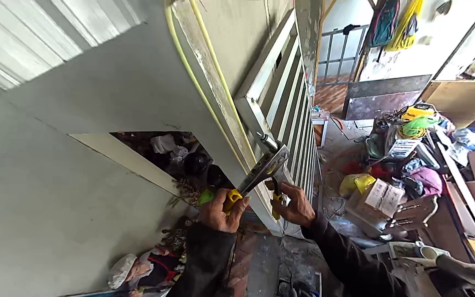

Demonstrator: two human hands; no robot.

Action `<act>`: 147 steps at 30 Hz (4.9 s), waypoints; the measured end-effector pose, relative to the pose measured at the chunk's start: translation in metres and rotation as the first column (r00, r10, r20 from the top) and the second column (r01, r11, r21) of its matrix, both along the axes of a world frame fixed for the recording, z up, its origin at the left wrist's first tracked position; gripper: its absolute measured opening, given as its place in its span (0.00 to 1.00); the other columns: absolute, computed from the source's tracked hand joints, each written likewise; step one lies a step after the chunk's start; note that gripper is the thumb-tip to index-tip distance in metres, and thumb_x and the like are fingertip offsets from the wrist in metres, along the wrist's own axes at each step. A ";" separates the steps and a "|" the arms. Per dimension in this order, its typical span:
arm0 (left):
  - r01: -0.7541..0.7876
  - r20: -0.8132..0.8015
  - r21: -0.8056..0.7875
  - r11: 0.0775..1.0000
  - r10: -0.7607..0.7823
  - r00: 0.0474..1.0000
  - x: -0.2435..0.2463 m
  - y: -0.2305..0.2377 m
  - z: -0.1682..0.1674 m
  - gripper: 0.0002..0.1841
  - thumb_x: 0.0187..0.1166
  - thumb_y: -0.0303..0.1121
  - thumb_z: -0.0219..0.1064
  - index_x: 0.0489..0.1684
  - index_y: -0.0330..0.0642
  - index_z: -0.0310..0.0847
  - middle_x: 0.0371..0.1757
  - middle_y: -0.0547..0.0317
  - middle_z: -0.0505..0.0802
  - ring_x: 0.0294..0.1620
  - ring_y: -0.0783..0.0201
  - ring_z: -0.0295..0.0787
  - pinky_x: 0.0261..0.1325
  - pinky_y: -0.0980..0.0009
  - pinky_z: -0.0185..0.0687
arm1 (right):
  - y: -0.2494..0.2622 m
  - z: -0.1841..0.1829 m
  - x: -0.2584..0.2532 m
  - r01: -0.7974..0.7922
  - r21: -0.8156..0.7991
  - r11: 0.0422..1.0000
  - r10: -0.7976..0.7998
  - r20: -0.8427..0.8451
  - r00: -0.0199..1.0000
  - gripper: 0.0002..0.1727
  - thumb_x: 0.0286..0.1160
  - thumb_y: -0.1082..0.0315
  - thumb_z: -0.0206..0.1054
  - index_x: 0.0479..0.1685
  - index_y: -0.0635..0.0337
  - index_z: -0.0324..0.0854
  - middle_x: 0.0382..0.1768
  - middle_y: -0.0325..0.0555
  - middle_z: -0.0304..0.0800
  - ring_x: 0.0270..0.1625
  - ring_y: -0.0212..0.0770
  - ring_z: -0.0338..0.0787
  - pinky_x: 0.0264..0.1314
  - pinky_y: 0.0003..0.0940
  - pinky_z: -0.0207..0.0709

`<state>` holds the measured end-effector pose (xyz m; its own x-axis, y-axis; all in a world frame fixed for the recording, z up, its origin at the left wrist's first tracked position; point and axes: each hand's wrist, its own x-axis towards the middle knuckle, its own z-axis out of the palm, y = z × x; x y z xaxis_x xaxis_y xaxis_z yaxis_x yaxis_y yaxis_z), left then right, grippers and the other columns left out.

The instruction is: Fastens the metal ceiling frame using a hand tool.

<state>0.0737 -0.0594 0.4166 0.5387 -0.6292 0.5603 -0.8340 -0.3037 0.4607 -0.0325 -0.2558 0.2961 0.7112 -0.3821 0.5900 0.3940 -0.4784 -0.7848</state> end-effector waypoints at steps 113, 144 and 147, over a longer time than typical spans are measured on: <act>-0.319 0.648 -0.253 0.913 0.405 0.645 -0.044 0.147 0.150 0.21 0.82 0.43 0.65 0.54 0.31 0.89 0.55 0.42 0.94 0.60 0.49 0.92 0.62 0.56 0.88 | 0.180 0.381 0.039 -0.396 -0.148 0.906 0.417 0.161 0.895 0.37 0.93 0.39 0.29 0.53 0.53 0.82 0.24 0.40 0.88 0.21 0.36 0.90 0.16 0.32 0.83; 0.065 -0.017 -0.852 0.520 -0.152 0.988 -0.036 0.071 0.151 0.25 0.95 0.47 0.43 0.28 0.48 0.78 0.16 0.71 0.83 0.13 0.76 0.81 0.15 0.77 0.81 | 0.196 0.365 0.023 -0.344 -0.181 0.921 0.382 0.248 0.890 0.19 0.78 0.47 0.68 0.52 0.53 0.80 0.20 0.37 0.86 0.12 0.33 0.82 0.06 0.27 0.74; 0.041 -0.074 -0.844 0.535 -0.192 0.979 -0.041 0.074 0.152 0.29 0.94 0.56 0.38 0.34 0.48 0.79 0.18 0.72 0.84 0.16 0.77 0.81 0.19 0.78 0.83 | 0.205 0.363 0.038 -0.297 -0.207 0.932 0.351 0.312 0.883 0.15 0.77 0.50 0.70 0.44 0.52 0.79 0.20 0.34 0.81 0.14 0.30 0.79 0.11 0.26 0.74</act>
